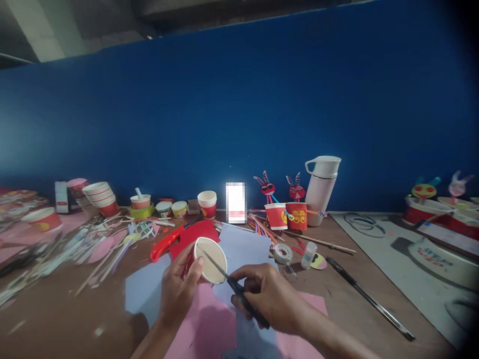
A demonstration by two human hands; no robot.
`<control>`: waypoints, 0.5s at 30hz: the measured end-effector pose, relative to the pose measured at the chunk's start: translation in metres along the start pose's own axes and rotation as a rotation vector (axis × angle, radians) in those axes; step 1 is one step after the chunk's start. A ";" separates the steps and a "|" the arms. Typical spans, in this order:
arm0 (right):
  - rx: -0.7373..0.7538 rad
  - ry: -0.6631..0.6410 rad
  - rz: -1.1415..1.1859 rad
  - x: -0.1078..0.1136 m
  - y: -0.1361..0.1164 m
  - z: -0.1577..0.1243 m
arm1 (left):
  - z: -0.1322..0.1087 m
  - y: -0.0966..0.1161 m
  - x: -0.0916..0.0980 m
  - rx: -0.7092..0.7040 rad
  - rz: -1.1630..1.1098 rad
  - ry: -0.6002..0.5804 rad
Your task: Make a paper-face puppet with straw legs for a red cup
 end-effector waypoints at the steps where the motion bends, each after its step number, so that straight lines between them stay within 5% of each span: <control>1: -0.032 -0.039 0.048 -0.002 0.003 0.002 | 0.000 0.000 0.000 0.009 -0.009 0.001; 8: 0.073 0.159 -0.281 0.001 -0.005 -0.004 | 0.000 -0.006 -0.004 0.062 -0.018 -0.024; 15: 0.087 0.132 -0.315 -0.003 -0.003 -0.006 | 0.002 -0.018 -0.003 0.031 0.029 -0.031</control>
Point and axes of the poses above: each hand's wrist, its own z-axis towards the middle knuckle, its own x-axis out of the back of the hand, y = z × x, the point moved 8 cm from there along z, towards the middle knuckle, and after that the axes turned 5 degrees about z, right-handed, at the moved point
